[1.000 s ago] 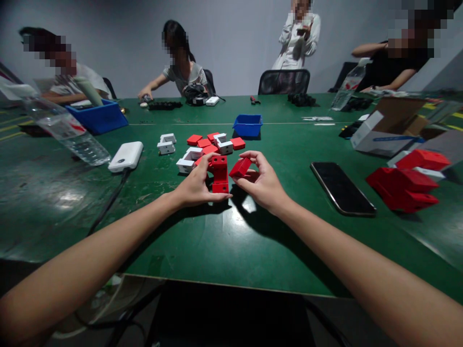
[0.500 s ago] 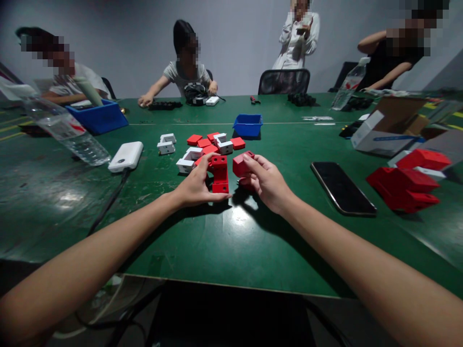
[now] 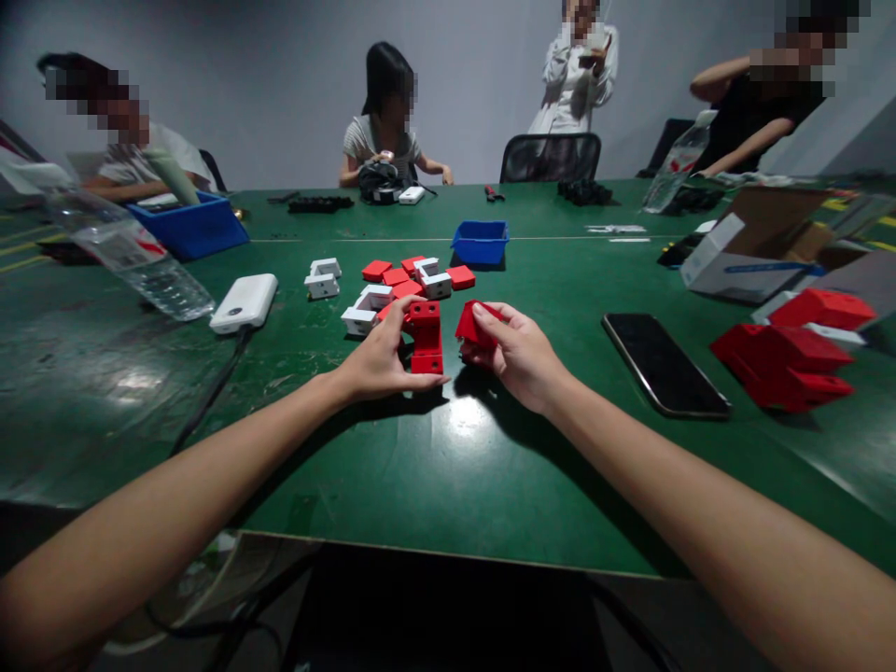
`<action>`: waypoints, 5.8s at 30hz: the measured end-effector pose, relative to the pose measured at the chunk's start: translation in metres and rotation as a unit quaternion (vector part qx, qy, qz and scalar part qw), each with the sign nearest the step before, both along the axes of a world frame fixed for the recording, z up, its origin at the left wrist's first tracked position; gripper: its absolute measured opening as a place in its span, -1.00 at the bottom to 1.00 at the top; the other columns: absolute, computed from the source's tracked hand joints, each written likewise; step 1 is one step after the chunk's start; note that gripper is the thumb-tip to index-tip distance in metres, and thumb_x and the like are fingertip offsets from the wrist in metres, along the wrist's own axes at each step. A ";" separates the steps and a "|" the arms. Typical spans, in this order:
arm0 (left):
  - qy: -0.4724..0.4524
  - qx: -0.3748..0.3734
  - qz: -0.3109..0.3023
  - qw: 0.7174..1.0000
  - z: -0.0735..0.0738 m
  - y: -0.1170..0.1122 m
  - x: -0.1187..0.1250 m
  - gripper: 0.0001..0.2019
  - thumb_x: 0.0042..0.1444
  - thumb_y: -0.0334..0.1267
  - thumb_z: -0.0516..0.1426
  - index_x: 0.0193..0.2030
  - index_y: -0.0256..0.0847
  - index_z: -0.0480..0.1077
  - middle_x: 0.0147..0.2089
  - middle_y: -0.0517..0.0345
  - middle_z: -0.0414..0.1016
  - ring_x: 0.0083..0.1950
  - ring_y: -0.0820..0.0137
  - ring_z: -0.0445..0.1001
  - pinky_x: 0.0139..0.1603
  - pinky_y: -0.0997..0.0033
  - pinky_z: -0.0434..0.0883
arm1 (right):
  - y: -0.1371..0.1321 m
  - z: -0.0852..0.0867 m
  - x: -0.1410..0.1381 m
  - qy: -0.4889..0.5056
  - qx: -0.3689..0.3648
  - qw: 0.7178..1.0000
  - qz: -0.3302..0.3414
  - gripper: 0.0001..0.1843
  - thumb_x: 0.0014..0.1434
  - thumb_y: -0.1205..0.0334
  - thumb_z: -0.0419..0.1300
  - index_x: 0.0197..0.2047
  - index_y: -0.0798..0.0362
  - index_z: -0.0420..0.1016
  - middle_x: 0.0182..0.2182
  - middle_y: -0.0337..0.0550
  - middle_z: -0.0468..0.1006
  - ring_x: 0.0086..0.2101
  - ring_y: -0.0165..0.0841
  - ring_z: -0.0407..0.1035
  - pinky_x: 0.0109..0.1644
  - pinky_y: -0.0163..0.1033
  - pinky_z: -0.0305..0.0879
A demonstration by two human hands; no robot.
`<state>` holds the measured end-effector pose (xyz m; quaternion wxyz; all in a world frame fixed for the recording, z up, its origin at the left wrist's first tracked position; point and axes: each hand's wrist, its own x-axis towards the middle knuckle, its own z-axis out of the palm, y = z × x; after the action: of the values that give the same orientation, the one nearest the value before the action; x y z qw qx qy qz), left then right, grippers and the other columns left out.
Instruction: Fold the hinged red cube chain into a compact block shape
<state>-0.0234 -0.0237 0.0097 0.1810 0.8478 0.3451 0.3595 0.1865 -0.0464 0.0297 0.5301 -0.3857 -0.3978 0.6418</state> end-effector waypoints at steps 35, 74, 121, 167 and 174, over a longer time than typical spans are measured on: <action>0.001 -0.005 0.003 1.000 0.000 0.000 0.000 -0.03 -0.18 0.08 0.41 0.27 -0.16 0.01 0.23 -0.21 0.32 0.18 0.03 0.45 0.21 -0.06 0.41 | -0.007 0.003 -0.001 -0.021 0.025 0.999 0.035 -0.18 -0.27 0.45 0.51 0.09 -0.09 0.40 -0.02 -0.18 0.56 -0.10 -0.23 0.59 0.00 -0.17 0.54; 0.001 -0.004 0.001 1.000 -0.001 0.001 -0.001 -0.05 -0.17 0.04 0.41 0.27 -0.19 0.01 0.18 -0.17 0.34 0.12 0.06 0.46 0.15 -0.01 0.45 | -0.001 -0.006 -0.001 -0.090 0.007 0.996 0.010 -0.31 -0.17 -0.43 0.37 -0.40 0.10 0.49 -0.59 -0.14 0.51 -0.67 -0.49 0.28 -0.71 -0.41 0.05; -0.003 -0.009 0.000 1.000 0.000 0.000 0.000 -0.03 -0.18 0.06 0.41 0.28 -0.19 0.02 0.20 -0.18 0.34 0.14 0.05 0.47 0.20 -0.07 0.41 | -0.007 0.001 -0.005 -0.069 0.036 0.997 0.014 -0.55 -0.04 -0.13 0.43 -0.32 -0.02 0.36 -0.45 -0.28 0.54 -0.49 -0.40 0.45 -0.50 -0.33 0.28; -0.006 -0.026 -0.005 1.000 0.003 0.000 0.000 -0.06 -0.18 0.03 0.40 0.27 -0.19 0.05 0.19 -0.19 0.36 0.14 0.03 0.46 0.20 -0.04 0.40 | -0.010 0.000 -0.004 -0.071 0.079 0.994 0.036 -0.43 -0.15 0.18 0.54 -0.09 -0.02 0.43 -0.27 -0.22 0.62 -0.29 -0.41 0.52 -0.16 -0.32 0.46; -0.004 -0.035 -0.002 0.999 0.003 -0.001 0.000 -0.05 -0.17 0.04 0.40 0.27 -0.20 0.03 0.21 -0.20 0.34 0.18 0.01 0.44 0.23 -0.05 0.38 | -0.004 -0.006 -0.001 -0.093 0.078 0.993 -0.011 -0.46 -0.29 0.19 0.59 -0.21 0.07 0.52 -0.35 -0.22 0.63 -0.40 -0.42 0.50 -0.27 -0.31 0.45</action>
<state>-0.0232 -0.0248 0.0124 0.2127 0.8400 0.3554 0.3504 0.1854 -0.0504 0.0232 0.5267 -0.4055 -0.4895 0.5644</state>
